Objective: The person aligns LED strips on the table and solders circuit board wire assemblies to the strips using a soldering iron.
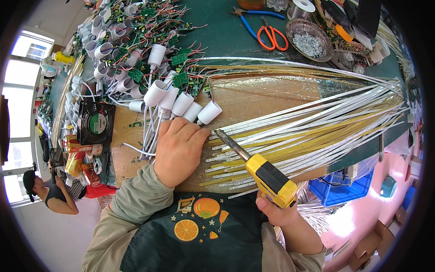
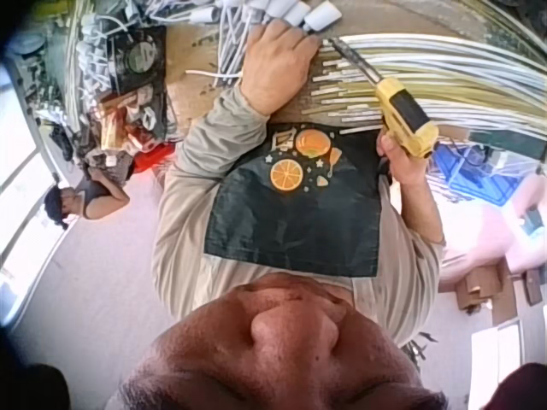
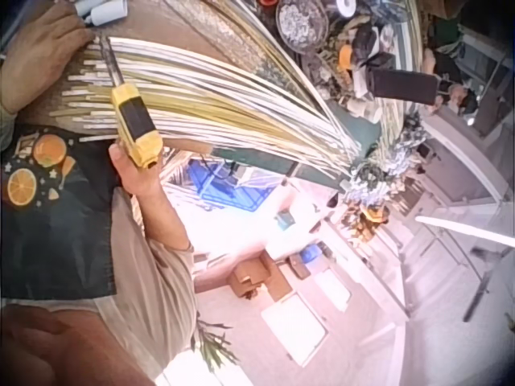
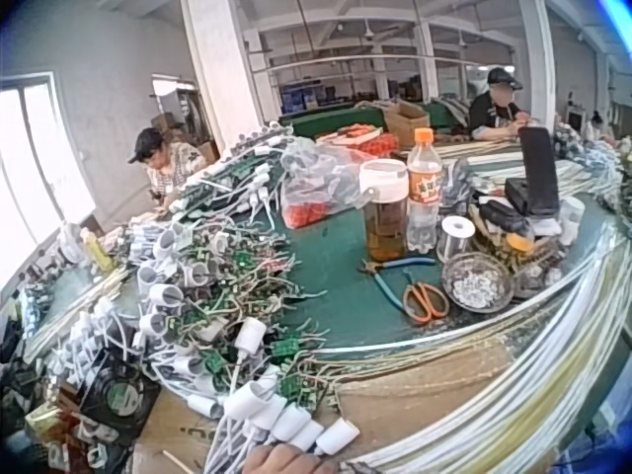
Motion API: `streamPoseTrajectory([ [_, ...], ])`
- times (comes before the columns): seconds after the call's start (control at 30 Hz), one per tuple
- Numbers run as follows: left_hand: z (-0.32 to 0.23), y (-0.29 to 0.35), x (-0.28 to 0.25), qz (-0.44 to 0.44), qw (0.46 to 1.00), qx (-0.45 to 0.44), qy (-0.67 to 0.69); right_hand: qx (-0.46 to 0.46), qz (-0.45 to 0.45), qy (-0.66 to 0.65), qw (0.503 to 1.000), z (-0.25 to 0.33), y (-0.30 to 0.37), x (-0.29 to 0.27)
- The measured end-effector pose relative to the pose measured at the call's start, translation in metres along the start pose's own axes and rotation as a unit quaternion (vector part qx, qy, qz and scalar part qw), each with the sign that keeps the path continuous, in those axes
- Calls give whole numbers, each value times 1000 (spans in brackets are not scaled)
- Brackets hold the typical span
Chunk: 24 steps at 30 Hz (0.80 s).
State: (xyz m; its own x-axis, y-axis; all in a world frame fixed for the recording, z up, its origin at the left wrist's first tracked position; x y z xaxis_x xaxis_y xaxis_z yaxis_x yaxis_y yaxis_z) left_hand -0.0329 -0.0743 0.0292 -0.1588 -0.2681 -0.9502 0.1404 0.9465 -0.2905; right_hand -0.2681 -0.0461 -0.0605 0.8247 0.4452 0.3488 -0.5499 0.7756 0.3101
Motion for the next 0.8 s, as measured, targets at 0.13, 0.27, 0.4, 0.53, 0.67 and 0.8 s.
streamPoseTrajectory([
  [0.13, 1, -1, -1, 14, 1000, -9, 3, -8, -15, 4, 1000, 2, 0, -1],
  [0.27, 1, 0, 1, 10, 1000, -6, 4, 0, -11, 13, 1000, 0, 0, -2],
  [0.4, 1, 1, 2, 5, 1000, -4, 2, -6, -13, 12, 1000, 0, 0, -1],
  [0.53, 1, 0, 0, 15, 1000, -9, 0, -1, -12, 14, 1000, -2, 0, -2],
  [0.67, 2, -1, 0, 33, 999, -19, 3, 2, -20, 6, 1000, -1, 0, -2],
  [0.8, 2, -1, 0, 34, 999, -19, 0, 5, -17, 11, 1000, -3, 0, -3],
])
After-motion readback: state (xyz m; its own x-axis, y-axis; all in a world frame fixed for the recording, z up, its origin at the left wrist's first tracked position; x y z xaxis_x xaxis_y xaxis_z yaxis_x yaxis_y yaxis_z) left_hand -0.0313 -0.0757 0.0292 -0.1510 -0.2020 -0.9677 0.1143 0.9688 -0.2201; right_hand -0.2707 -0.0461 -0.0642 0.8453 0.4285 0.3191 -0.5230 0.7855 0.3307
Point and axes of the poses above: each hand's wrist, its own y-axis away from the middle knuckle, its own x-axis out of the palm, z = x × y, the point moved 10 cm from there along -y, towards the middle knuckle, and after that the axes turned 4 degrees about -y, right-handed, at the moved point
